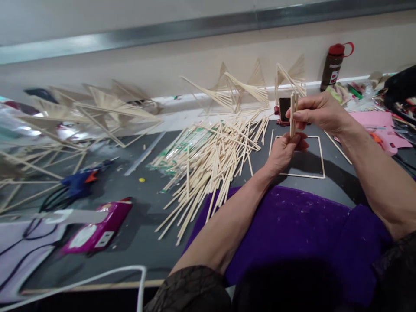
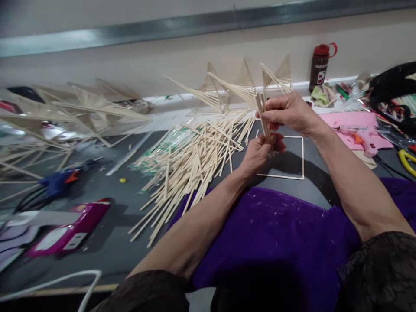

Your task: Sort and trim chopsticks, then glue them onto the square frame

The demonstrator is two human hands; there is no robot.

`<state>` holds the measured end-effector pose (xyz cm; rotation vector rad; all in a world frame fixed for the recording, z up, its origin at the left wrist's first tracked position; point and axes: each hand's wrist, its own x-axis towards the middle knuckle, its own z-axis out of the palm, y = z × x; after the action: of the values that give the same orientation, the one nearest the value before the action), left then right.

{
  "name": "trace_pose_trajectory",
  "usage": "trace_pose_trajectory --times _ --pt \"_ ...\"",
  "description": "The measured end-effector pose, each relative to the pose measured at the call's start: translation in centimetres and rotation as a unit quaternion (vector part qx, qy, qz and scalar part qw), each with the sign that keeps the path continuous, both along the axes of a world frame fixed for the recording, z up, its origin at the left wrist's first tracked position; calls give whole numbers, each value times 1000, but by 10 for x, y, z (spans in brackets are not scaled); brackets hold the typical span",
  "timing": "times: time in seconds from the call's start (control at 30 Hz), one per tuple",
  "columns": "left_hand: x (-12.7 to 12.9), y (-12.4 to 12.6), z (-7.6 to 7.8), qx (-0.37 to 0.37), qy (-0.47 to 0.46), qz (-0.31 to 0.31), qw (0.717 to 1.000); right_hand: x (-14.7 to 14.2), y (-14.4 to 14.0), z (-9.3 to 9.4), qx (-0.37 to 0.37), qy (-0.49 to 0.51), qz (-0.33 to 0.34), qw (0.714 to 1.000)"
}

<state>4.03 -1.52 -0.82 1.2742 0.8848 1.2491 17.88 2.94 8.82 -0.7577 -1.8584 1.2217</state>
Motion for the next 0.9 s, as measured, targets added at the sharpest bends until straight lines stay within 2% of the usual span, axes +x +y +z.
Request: trace_pose_trajectory --times 0.17,0.3,0.4,0.47,0.53,0.6,0.67,0.77,0.83,0.9 --pt "2 -1 0 -1 18 -15 1000 2 0 -1 -19 -16 -1 1000" --pt "3 -2 4 44 62 6 997 4 -1 0 -15 1 9 1000" --pt "5 -5 16 64 64 60 994 6 -3 3 -17 41 -17 999" --pt "8 -13 30 58 14 84 995 7 -1 2 -29 64 -48 996" --pt "13 -29 48 37 -61 58 996 7 4 -2 -42 75 -79 993" --pt "18 -51 63 -3 -110 -21 994 5 10 -9 -48 73 -96 992" --pt "18 -72 71 -50 -132 -89 986 3 13 -16 -43 59 -101 992" --pt "9 -94 63 -96 -179 -101 974 -2 9 -20 -31 23 -94 995" --pt "0 -100 49 -115 -188 -65 973 -6 6 -19 -28 -6 -89 996" --pt "-6 -105 35 -113 -159 -33 980 -14 6 -18 -19 -41 -78 996"
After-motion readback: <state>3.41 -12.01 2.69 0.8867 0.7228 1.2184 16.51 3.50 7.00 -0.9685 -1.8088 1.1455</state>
